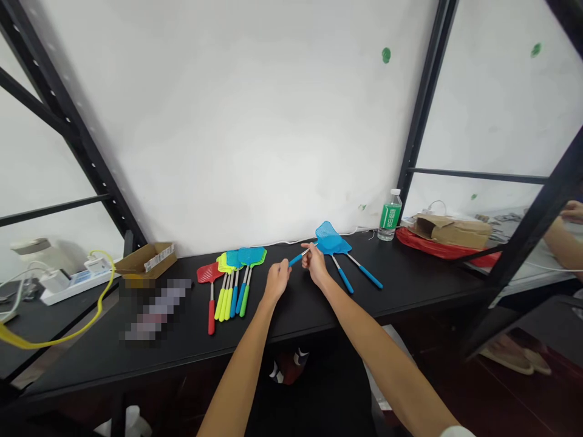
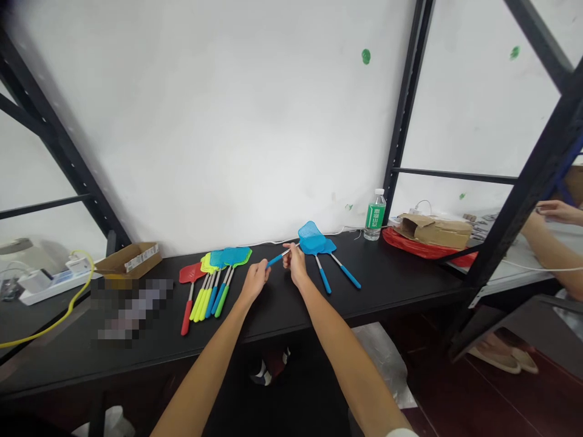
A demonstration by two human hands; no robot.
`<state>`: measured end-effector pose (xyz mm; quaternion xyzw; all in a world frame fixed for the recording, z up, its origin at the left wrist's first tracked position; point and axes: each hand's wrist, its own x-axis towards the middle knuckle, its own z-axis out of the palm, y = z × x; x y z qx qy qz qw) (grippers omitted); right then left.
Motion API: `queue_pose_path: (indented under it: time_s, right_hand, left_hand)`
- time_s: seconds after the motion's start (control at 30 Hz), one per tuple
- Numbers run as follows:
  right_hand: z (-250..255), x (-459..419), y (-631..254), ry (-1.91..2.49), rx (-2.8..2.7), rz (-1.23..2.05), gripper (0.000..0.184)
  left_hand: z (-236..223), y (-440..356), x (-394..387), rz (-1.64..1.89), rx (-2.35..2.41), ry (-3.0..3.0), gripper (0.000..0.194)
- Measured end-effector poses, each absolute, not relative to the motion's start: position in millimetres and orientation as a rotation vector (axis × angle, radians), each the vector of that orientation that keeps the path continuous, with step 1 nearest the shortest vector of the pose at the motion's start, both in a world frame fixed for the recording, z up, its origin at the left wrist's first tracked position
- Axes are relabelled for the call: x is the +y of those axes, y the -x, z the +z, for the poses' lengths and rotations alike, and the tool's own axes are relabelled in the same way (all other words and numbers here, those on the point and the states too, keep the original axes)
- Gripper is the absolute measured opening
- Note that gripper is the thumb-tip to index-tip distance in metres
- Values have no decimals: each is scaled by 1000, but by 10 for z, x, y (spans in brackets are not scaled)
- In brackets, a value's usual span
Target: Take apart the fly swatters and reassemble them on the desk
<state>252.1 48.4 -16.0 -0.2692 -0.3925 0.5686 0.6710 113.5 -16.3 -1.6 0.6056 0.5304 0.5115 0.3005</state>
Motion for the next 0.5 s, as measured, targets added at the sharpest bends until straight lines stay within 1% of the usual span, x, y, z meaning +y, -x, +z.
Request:
queue_pose_path:
  time_s: [0.13, 0.2, 0.3, 0.4, 0.5]
  right_hand:
    - [-171, 451, -2472, 743, -1083, 1207, 45]
    - [-156, 419, -2462, 865, -1210, 1137, 47]
    - [-126, 375, -2451, 1109, -1375, 894, 43]
    - [-103, 354, -2441, 1278, -1368, 688, 36]
    - [-89, 343, -2440, 1331, -1312, 672, 32]
  left_hand:
    - [-13, -1175, -220, 1195, 1502, -2000, 49]
    - [-7, -1178, -247, 1109, 1576, -2122, 46]
    - [6, -1187, -275, 1003, 1665, -2246, 38]
    - [18, -1204, -290, 908, 1722, -2313, 39]
    - [22, -1216, -298, 840, 1750, -2357, 38]
